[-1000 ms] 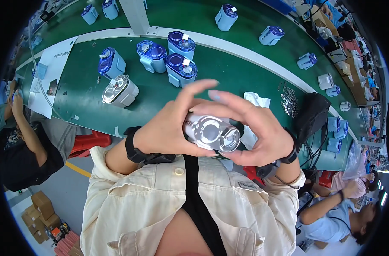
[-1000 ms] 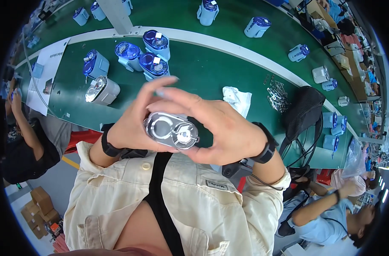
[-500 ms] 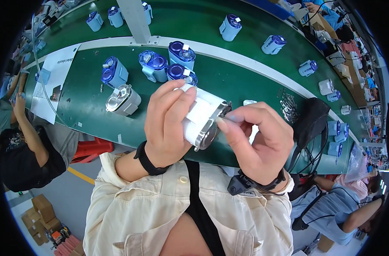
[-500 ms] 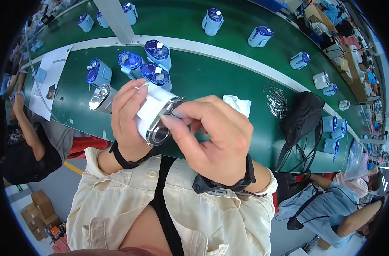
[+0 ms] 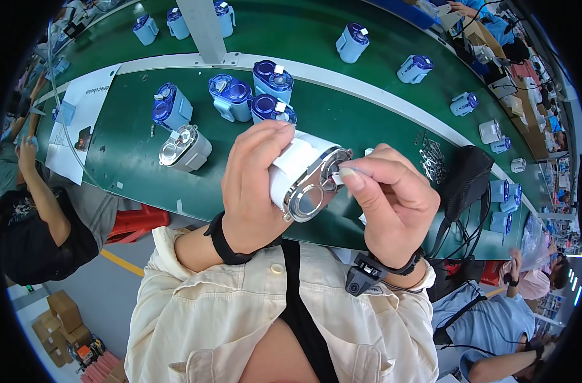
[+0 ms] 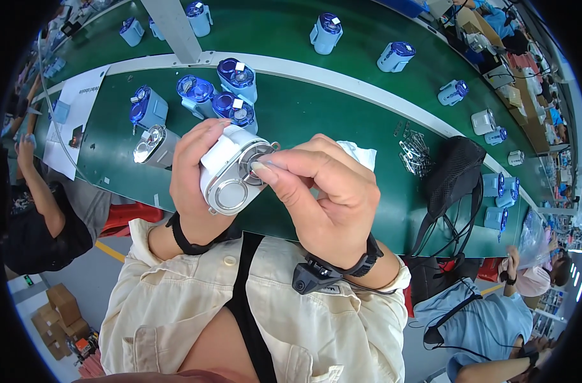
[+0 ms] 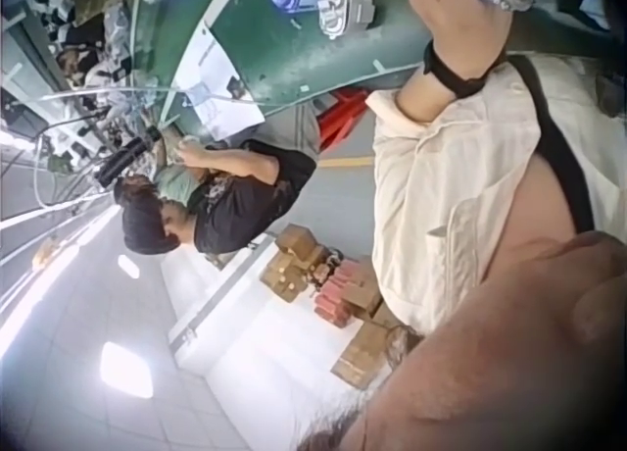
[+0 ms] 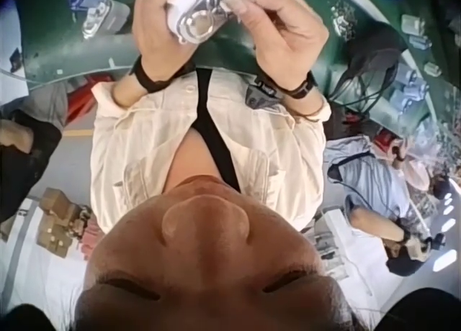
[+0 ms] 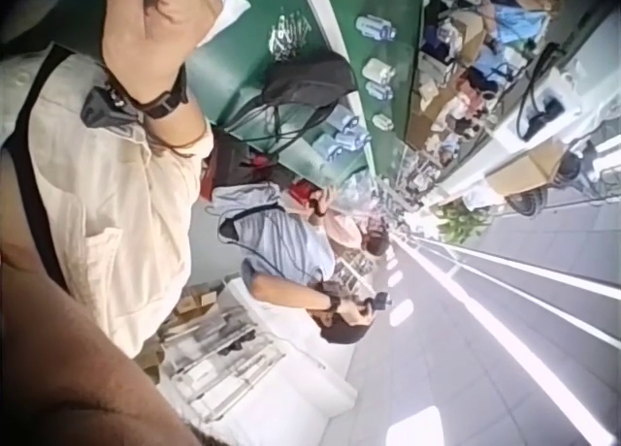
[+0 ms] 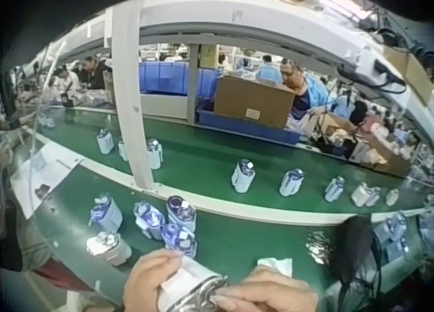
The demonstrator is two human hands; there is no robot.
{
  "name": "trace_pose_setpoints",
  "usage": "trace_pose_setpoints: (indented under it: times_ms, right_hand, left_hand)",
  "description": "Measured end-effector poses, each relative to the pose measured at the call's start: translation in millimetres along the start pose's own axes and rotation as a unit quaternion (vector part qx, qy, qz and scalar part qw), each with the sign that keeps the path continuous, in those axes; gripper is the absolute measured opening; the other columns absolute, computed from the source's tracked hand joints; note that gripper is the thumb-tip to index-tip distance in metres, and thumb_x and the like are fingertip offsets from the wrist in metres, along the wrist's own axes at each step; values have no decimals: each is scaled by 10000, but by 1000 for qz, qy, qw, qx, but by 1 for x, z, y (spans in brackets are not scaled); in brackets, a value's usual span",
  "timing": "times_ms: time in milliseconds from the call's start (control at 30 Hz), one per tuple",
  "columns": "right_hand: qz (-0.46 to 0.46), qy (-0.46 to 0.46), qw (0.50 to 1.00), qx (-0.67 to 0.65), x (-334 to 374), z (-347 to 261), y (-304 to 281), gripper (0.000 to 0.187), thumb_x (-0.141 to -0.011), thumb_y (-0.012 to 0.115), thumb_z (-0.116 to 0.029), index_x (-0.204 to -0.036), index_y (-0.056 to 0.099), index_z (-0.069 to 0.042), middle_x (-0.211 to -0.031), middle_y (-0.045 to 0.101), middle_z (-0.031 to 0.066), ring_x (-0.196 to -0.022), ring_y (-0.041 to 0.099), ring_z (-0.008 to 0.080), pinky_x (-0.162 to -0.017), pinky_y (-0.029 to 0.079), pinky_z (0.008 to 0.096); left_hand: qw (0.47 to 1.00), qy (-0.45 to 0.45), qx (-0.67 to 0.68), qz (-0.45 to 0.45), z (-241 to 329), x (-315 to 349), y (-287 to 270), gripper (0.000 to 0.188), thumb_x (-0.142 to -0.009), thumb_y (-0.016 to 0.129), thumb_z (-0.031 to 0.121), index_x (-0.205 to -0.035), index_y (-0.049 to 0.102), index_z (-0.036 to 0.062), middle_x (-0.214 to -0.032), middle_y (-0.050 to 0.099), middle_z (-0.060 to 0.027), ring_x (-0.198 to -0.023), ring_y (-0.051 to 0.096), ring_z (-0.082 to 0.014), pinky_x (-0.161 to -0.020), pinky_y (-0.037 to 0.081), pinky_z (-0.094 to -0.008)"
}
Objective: The person picks up a blue device, peels off a sticker, and wipes the surface with a cloth before placing it on the conveyor belt. They repeat this process with a white device and another blue device, handling each one individually and setting them back on the belt.
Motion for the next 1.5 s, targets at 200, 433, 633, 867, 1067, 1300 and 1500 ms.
trace_pose_setpoints:
  times_ms: [200,433,633,867,1067,1300,1500]
  right_hand:
    - [6,-105,991,88,0,6,5,183,-753,752,40,-928,711,5,-789,645,80,-623,554,159,-534,410,261]
    - [12,-141,982,125,7,11,12,189,-825,689,15,-1014,700,30,-920,625,88,-715,530,147,-617,411,266]
    - [-47,-27,999,-3,0,13,8,277,-894,638,-55,-1158,661,22,-1106,582,127,-899,557,166,-754,451,278]
    - [-54,4,994,-90,-8,21,20,375,-939,594,-114,-1281,572,37,-1247,560,168,-1137,561,242,-958,442,333]
    - [-74,91,960,-253,-2,27,39,371,-990,519,-208,-1258,548,47,-1328,529,202,-1204,537,255,-1015,421,352]
    - [-55,77,968,-231,-9,31,39,363,-1018,443,-229,-1241,535,42,-1352,516,202,-1216,529,255,-1025,410,359]
    - [-256,-26,963,-80,-23,28,21,341,-1006,454,-215,-1191,601,32,-1348,521,206,-1204,533,285,-1011,416,365]
  left_hand:
    - [1000,-16,20,3,-3,2,3,695,-675,853,78,-1258,480,10,-1217,574,-171,-1093,588,-310,-913,496,-380]
    - [998,-47,47,0,-8,6,8,715,-662,863,98,-1258,479,6,-1197,577,-164,-1068,596,-293,-883,501,-366]
    - [993,-93,76,-8,-13,6,3,740,-680,856,73,-1293,446,11,-1234,559,-144,-1077,592,-242,-906,491,-342]
    - [994,-65,87,-31,-13,5,3,763,-675,861,73,-1308,441,12,-1258,538,-147,-1107,575,-240,-941,475,-341]
    - [996,-63,65,5,-13,6,5,732,-670,860,92,-1284,471,6,-1245,547,-160,-1118,570,-278,-944,472,-364]
    - [998,-35,14,46,-12,1,9,766,-641,871,139,-1281,475,-4,-1186,582,-181,-1075,594,-344,-929,483,-416]
    - [964,-99,209,-131,-11,-2,7,887,-571,918,247,-1290,450,20,-1137,591,-157,-1038,601,-337,-958,458,-461]
Point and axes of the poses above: each hand's wrist, its own x-axis away from the middle knuckle, its own y-axis out of the palm, z = x × y, the point moved 4 cm from there along -x, towards the middle knuckle
